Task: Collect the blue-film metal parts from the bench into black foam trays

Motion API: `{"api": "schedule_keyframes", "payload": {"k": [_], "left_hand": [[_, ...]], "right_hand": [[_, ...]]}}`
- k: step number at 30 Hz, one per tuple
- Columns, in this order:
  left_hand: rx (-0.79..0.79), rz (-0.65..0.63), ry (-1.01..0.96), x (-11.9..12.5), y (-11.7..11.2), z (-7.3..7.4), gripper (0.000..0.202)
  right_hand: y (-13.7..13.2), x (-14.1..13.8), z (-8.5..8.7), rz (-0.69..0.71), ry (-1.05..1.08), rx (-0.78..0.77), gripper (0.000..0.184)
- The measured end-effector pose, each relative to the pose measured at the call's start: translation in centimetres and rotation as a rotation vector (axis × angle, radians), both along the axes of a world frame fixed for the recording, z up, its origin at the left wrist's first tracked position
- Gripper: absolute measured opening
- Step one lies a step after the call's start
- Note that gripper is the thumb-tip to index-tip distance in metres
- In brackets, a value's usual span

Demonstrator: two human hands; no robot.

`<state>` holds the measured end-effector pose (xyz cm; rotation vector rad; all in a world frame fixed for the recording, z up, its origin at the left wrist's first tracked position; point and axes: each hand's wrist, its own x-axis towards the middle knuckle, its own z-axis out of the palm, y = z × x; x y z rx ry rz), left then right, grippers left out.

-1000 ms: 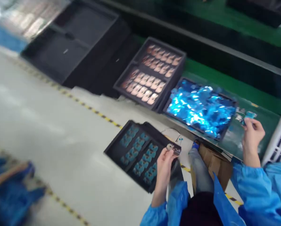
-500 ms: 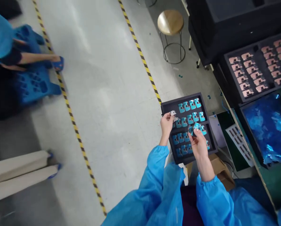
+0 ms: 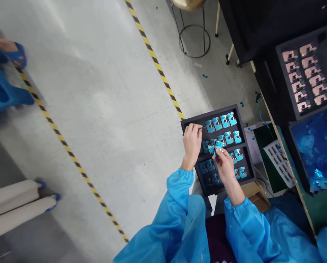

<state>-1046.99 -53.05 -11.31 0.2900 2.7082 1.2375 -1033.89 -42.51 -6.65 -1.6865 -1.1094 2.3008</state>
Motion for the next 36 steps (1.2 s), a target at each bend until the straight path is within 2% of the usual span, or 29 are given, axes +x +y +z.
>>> {"api": "schedule_keyframes", "payload": {"k": [3, 6, 9, 11, 13, 16, 18, 21, 24, 26, 28, 30, 32, 34, 36], "left_hand": [[-0.027, -0.264, 0.088, -0.7, -1.8, -0.7, 0.027], [-0.053, -0.459, 0.078, -1.8, -3.5, -2.6, 0.029], [-0.086, -0.518, 0.057, -2.3, -4.7, -4.1, 0.032], [-0.081, -0.505, 0.034, -2.1, -5.0, -4.2, 0.031], [-0.025, -0.436, 0.005, -1.3, -4.9, -3.3, 0.031], [0.168, -0.117, -0.104, 0.8, -3.9, -0.7, 0.025], [0.367, 0.098, -0.33, 2.4, -3.1, 1.0, 0.026], [0.601, 0.255, -0.648, 3.9, -2.4, 2.5, 0.037], [0.641, 0.369, -0.646, 3.7, -3.3, 2.5, 0.036], [0.613, 0.389, -0.589, 2.7, -4.7, 2.3, 0.032], [0.55, 0.349, -0.521, 1.3, -6.4, 2.3, 0.028], [0.471, 0.275, -0.454, 0.0, -7.9, 2.3, 0.026], [0.416, 0.202, -0.422, -1.1, -8.7, 2.3, 0.03], [0.377, 0.139, -0.407, -1.8, -8.8, 2.0, 0.035], [0.344, 0.106, -0.391, -2.4, -8.3, 1.6, 0.036]], "right_hand": [[0.4, -0.6, 0.2, -0.019, -0.002, -0.035, 0.044], [1.0, -1.0, 0.4, -0.02, 0.013, -0.04, 0.044], [1.1, -1.7, 0.2, -0.034, 0.02, -0.058, 0.044], [0.9, -2.2, -0.1, -0.025, 0.03, -0.07, 0.043], [0.7, -2.6, -0.5, -0.001, 0.037, -0.067, 0.045], [0.2, -3.2, -1.1, 0.066, 0.039, -0.004, 0.047], [0.0, -3.5, -1.5, 0.11, 0.048, 0.066, 0.048], [-0.1, -3.7, -1.9, 0.207, 0.102, 0.133, 0.048], [0.4, -3.9, -2.1, 0.428, 0.17, 0.245, 0.039], [1.1, -4.3, -2.2, 0.669, 0.194, 0.457, 0.025], [1.9, -5.1, -2.2, 0.984, 0.25, 0.715, 0.013], [2.5, -6.0, -2.3, 1.32, 0.347, 0.9, 0.018], [2.6, -7.1, -2.5, 1.578, 0.416, 1.009, 0.025], [2.5, -8.0, -2.8, 1.712, 0.394, 1.08, 0.03], [2.3, -8.5, -3.1, 1.741, 0.319, 1.141, 0.031]]}}
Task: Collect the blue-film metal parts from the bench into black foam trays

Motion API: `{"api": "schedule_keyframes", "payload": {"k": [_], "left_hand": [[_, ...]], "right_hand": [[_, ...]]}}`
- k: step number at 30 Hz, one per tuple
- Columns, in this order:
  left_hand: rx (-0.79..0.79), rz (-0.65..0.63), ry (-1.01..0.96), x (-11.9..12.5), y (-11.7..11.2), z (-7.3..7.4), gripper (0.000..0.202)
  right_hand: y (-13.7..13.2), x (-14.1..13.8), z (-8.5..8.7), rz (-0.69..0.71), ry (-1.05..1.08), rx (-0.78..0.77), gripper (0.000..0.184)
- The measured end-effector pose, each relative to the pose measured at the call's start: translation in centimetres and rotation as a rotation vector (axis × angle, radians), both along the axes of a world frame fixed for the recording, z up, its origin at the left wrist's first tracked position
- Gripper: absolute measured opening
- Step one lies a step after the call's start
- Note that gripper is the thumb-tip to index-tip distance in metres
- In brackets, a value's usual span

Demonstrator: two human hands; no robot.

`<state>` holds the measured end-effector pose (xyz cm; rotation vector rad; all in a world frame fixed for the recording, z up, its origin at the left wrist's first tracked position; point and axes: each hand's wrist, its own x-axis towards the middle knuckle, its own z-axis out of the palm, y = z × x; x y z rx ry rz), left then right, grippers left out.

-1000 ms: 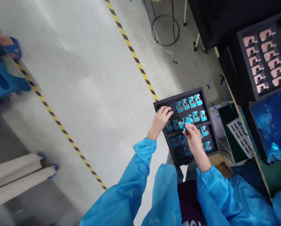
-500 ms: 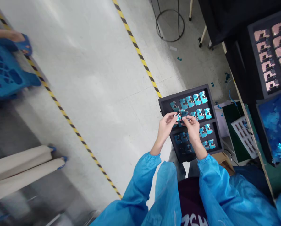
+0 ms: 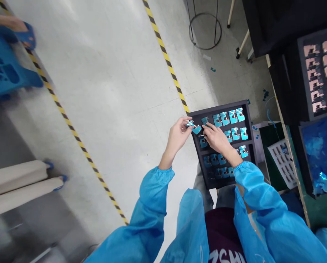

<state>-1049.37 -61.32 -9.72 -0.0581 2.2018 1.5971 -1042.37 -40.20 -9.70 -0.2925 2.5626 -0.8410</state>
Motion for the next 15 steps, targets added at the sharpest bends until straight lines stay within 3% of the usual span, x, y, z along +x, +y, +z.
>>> {"api": "schedule_keyframes", "payload": {"k": [5, 9, 15], "left_hand": [[-0.039, -0.071, -0.03, -1.7, 2.2, -1.2, 0.023], [-0.167, -0.185, -0.003, -3.4, 3.5, -2.1, 0.023], [-0.393, -0.284, 0.063, -3.3, 5.2, -2.8, 0.024]], "right_hand": [[-0.3, 0.1, -0.4, -0.066, 0.007, 0.096, 0.032], [-0.4, 1.1, 0.3, -0.088, 0.045, 0.09, 0.031], [-0.7, 4.0, 1.6, -0.293, 0.105, 0.035, 0.026]]}}
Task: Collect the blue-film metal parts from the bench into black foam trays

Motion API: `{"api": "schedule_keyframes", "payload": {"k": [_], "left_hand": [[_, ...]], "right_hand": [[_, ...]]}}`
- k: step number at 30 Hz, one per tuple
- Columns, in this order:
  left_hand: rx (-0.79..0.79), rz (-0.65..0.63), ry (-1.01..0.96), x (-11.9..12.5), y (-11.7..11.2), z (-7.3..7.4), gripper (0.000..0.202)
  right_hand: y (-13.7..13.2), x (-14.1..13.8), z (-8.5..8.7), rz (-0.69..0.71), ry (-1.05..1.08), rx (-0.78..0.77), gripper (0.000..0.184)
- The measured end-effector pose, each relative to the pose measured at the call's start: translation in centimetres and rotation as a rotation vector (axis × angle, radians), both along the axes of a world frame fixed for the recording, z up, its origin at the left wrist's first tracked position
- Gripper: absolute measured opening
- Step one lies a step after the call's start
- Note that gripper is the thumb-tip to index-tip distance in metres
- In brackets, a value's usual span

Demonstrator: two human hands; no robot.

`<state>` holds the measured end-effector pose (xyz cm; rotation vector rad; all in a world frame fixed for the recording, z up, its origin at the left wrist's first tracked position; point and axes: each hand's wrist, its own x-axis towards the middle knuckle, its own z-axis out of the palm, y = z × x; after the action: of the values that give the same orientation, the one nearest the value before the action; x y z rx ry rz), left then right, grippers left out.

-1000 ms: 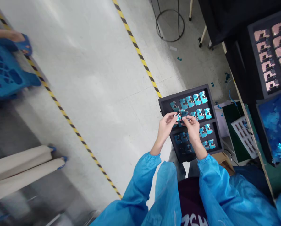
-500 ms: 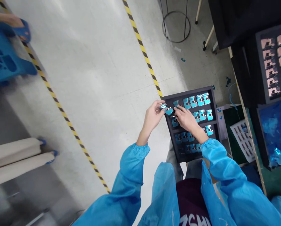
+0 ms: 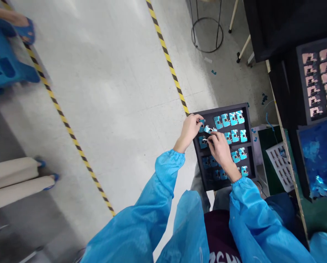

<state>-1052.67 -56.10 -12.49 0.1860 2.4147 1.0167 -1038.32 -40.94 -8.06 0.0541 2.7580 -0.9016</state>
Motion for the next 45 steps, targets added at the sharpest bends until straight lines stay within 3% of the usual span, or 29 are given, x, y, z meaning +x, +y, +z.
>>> {"api": "schedule_keyframes", "payload": {"k": [8, 13, 18, 22, 28, 33, 37, 41, 45], "left_hand": [[-0.216, -0.084, 0.07, 0.8, 0.5, 1.7, 0.029], [-0.336, -0.158, 0.194, 1.4, 0.5, 2.4, 0.028], [-0.389, -0.193, 0.297, 2.5, -0.5, 2.1, 0.031], [-0.319, -0.154, 0.331, 3.8, -1.6, 1.2, 0.036], [-0.119, 0.083, 0.337, 7.2, -4.0, 0.1, 0.033], [-0.002, 0.218, 0.229, 9.8, -5.4, -0.1, 0.035], [0.027, 0.271, 0.177, 11.4, -5.7, 0.7, 0.035], [0.063, 0.292, 0.052, 12.9, -5.6, 1.8, 0.035], [0.058, 0.289, 0.022, 14.2, -5.1, 1.5, 0.039]], "right_hand": [[-0.3, -0.1, -2.6, -0.038, 0.035, 0.059, 0.022], [-0.3, -1.3, -2.9, -0.013, -0.04, 0.18, 0.025], [-0.1, -2.6, -2.7, 0.023, -0.042, 0.229, 0.027], [0.0, -3.4, -2.5, 0.032, -0.062, 0.243, 0.028], [0.9, -4.2, -2.2, -0.003, -0.095, 0.093, 0.022], [1.4, -5.8, -1.2, -0.297, -0.223, -0.166, 0.007], [0.0, -6.9, -0.7, -0.469, -0.247, -0.186, 0.013], [-1.7, -5.9, -0.3, -0.506, -0.185, -0.108, 0.016], [-1.1, -2.4, 0.9, -0.577, -0.095, -0.132, 0.008]]}}
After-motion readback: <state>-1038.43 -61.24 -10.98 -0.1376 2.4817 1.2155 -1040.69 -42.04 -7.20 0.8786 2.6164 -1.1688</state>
